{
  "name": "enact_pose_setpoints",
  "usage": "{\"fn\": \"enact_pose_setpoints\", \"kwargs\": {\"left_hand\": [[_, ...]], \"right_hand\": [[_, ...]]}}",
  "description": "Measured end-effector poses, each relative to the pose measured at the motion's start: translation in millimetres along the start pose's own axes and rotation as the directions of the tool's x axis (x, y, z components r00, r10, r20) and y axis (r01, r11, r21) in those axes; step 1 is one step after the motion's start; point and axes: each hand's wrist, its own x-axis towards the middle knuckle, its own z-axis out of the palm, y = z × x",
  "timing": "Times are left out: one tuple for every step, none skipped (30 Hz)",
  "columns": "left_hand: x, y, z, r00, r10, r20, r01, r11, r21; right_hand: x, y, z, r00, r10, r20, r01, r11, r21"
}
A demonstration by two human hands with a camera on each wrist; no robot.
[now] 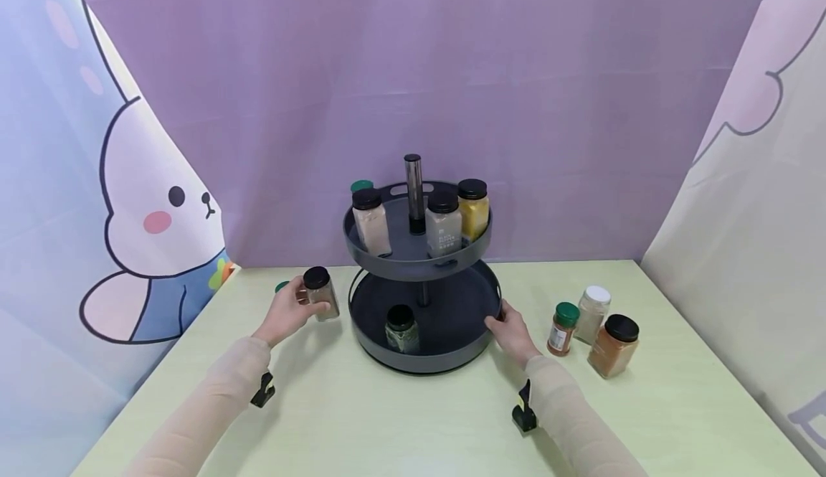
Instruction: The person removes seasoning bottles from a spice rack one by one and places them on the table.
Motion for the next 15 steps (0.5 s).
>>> {"fn": "enact_pose_setpoints", "kwargs": {"left_hand": [[0.7,-2.8,0.4,1.0,0.0,-0.003,0.0,1.0,0.002],[1.3,-5.7,0.7,1.0,-0.001,-0.007,0.001,1.0,0.004],[1.9,-8.6,1.1,1.0,-0.002,-0.011,0.003,1.0,0.005],[2.4,-11.3,1.5,1.0,-0.006,-0.014,0.006,1.0,0.003],[2.9,-13.9,1.8,1.0,-0.009,-0.015,0.009,1.0,0.003],[3.0,-15.9,2.3,1.0,-0.017,-0.015,0.017,1.0,-0.001],[3.1,-17.6,2.7,1.0,-0.022,-0.014,0.022,1.0,-0.003],[3.3,-19.1,3.1,1.0,-0.027,-0.013,0.027,1.0,-0.004],[3.4,-20.3,3.5,0.999,-0.032,-0.011,0.032,0.999,-0.005],[3.6,-21.2,3.9,0.999,-0.037,-0.011,0.037,0.999,-0.007],[3.7,-21.7,4.2,0.999,-0.041,-0.01,0.041,0.999,-0.007],[3.8,-21.9,4.5,0.999,-0.045,-0.008,0.045,0.999,-0.006],[4.0,-22.3,4.7,0.999,-0.048,-0.006,0.048,0.999,-0.005],[4.3,-22.7,4.8,0.999,-0.053,-0.005,0.053,0.999,-0.004],[4.6,-22.9,4.9,0.998,-0.057,-0.003,0.057,0.998,-0.001]], "right_hand": [[-0.2,0,0,1.0,-0.002,-0.001,0.002,1.0,-0.002],[-0.2,0,0,1.0,-0.004,-0.004,0.004,1.0,-0.006],[-0.5,0,0,1.0,-0.006,-0.005,0.006,1.0,-0.012],[-0.7,0,1,1.0,-0.004,-0.006,0.004,1.0,-0.015],[-0.6,1,1,1.0,-0.002,-0.007,0.002,1.0,-0.017],[-0.6,1,1,1.0,0.0,-0.007,0.0,1.0,-0.02],[-0.5,1,1,1.0,0.002,-0.008,-0.003,1.0,-0.021],[-0.3,2,1,1.0,0.005,-0.009,-0.005,1.0,-0.023],[-0.2,2,1,1.0,0.006,-0.009,-0.007,1.0,-0.023],[0.2,3,1,1.0,0.008,-0.01,-0.008,1.0,-0.021],[0.5,3,1,1.0,0.008,-0.011,-0.009,1.0,-0.02],[0.8,3,1,1.0,0.009,-0.012,-0.009,1.0,-0.018],[1.1,3,1,1.0,0.009,-0.013,-0.009,1.0,-0.016],[1.3,2,0,1.0,0.01,-0.014,-0.01,1.0,-0.014],[1.7,2,0,1.0,0.011,-0.013,-0.012,1.0,-0.013]]}}
